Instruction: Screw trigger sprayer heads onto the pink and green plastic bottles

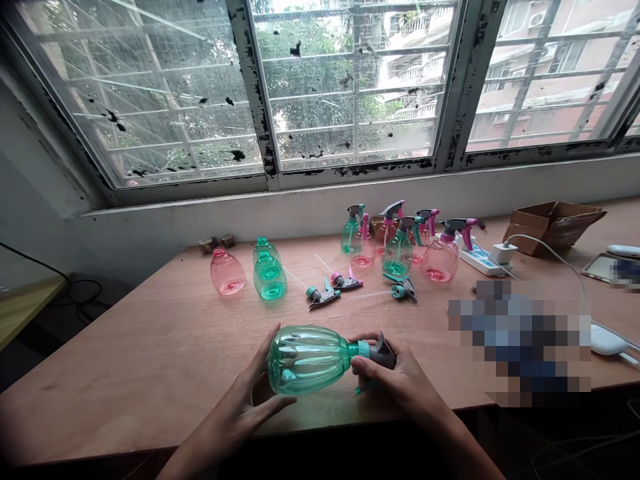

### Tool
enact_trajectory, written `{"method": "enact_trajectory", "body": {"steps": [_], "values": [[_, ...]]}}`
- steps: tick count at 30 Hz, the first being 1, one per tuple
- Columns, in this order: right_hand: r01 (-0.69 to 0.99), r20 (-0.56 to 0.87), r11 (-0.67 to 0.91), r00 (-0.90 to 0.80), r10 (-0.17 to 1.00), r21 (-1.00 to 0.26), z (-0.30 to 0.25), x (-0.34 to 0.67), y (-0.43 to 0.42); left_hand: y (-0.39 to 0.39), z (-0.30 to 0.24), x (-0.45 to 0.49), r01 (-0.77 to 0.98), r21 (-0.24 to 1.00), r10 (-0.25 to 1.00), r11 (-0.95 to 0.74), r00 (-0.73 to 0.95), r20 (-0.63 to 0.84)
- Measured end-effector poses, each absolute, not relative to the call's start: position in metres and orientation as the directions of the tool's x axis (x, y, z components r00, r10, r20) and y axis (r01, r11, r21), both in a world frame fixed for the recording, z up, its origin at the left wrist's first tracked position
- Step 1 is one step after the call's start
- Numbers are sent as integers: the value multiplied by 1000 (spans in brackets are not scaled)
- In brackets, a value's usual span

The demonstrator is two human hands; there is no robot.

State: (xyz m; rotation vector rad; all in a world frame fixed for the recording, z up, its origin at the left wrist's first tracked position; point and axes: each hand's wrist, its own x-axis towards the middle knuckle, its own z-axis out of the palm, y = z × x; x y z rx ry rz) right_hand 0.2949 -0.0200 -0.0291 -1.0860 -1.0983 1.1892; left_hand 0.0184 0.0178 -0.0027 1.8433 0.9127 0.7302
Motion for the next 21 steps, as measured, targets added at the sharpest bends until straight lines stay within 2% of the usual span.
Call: {"method": "enact_trajectory", "body": {"steps": [6,12,21], "values": [[-136,68,72,34,997,-988,-31,297,-19,18,0,18,281,924,817,-261,574,56],[-144,70,71,11,997,-987,-31,297,-20,17,-6,17,243,931,840,-273,531,108],[-135,65,63,-10,998,-989,-31,299,-20,20,-3,17,271,921,815,-280,574,79]]}}
